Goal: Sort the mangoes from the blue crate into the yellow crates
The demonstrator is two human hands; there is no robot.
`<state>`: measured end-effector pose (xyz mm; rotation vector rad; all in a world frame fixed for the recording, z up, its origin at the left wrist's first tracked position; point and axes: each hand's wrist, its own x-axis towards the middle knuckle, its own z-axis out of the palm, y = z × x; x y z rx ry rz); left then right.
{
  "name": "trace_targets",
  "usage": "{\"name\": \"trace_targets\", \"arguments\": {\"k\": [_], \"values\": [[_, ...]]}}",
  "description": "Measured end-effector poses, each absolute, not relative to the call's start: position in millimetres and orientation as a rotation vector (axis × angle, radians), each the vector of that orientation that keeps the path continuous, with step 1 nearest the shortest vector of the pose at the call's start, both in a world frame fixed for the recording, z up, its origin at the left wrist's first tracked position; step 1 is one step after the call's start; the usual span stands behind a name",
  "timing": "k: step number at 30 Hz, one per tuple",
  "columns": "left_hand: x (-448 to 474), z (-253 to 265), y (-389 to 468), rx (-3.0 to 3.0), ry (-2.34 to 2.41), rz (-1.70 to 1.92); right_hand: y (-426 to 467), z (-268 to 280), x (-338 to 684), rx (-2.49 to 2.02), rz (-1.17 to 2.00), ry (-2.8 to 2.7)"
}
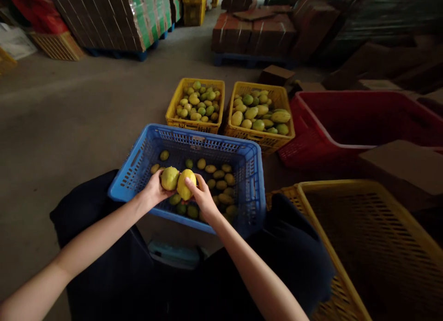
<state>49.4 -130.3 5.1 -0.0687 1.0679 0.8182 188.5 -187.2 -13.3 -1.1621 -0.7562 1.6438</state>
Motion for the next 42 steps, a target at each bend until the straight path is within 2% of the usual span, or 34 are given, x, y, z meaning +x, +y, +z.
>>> {"name": "trace_targets", "arguments": {"k": [12, 17, 22, 27, 35, 42], "values": [[51, 2, -121, -0.054, 1.041, 0.847, -175, -22, 191, -1.103, 1.895, -0.349], [46, 8, -126, -0.025, 0.910, 0.837, -175, -18, 191, -0.921, 1.809, -0.189], [36, 19, -126, 0.316, 0.647, 0.820, -178, -9, 195, -0.832, 1.679, -0.456], [38, 26, -128, 0.547, 0.538, 0.752, -183, 0, 201, -0.684, 1.732, -0.694], [42, 17, -125, 0.293, 0.694, 0.798, -173, -2, 213, -0.657, 1.908, -0.325], [51, 2, -124, 0.104, 0.817, 0.836, -169, 1, 210, -0.882, 1.719, 0.008]]}}
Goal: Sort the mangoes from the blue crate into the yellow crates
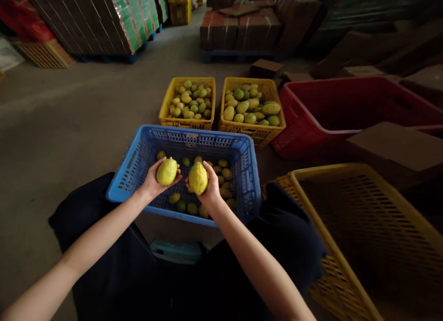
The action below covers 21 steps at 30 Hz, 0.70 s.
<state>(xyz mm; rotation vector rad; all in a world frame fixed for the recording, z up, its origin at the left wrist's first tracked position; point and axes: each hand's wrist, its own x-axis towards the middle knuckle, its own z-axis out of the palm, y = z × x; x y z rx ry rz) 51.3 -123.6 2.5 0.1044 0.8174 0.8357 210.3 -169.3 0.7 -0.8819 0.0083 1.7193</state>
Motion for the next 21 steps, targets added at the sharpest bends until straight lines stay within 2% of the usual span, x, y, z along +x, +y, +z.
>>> {"name": "trace_targets", "arguments": {"k": [4, 9, 14, 21], "values": [[52, 0, -123, -0.064, 0.826, 0.916, -170, 0, 212, -1.014, 1.611, 0.164], [50, -3, -119, -0.078, 0.815, 0.969, -173, 3, 211, -0.963, 1.583, 0.138], [53, -4, -123, -0.078, 0.810, 0.918, -173, 7, 210, -0.929, 1.663, 0.156], [55, 0, -128, -0.062, 0.770, 0.827, -177, -3, 216, -0.968, 1.551, 0.209]]}}
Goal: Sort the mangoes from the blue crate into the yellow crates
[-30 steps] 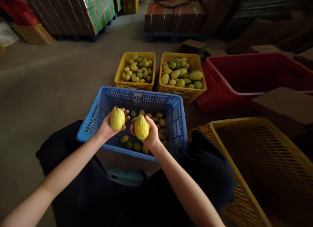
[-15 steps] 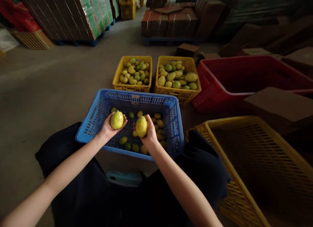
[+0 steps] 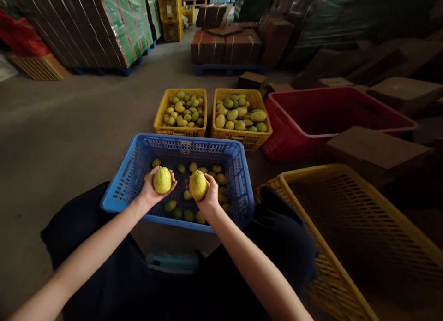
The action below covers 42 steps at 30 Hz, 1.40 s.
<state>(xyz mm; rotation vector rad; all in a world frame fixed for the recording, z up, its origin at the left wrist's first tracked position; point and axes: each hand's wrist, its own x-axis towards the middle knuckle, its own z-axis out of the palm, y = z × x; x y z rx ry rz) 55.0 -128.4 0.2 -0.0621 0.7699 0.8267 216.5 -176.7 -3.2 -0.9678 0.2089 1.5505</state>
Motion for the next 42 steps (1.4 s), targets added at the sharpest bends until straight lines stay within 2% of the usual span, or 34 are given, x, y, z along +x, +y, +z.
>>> {"name": "trace_targets", "arguments": {"k": [15, 33, 37, 42], "values": [[65, 10, -125, -0.256, 0.701, 0.895, -183, -4, 231, -0.990, 1.601, 0.254], [109, 8, -112, -0.283, 0.580, 0.806, -179, 13, 256, -0.941, 1.477, 0.239], [93, 8, -103, -0.272, 0.548, 0.858, -173, 7, 250, -1.099, 1.546, 0.105], [58, 11, -98, -0.297, 0.538, 0.945, -211, -34, 228, -1.439, 1.679, -0.172]]}}
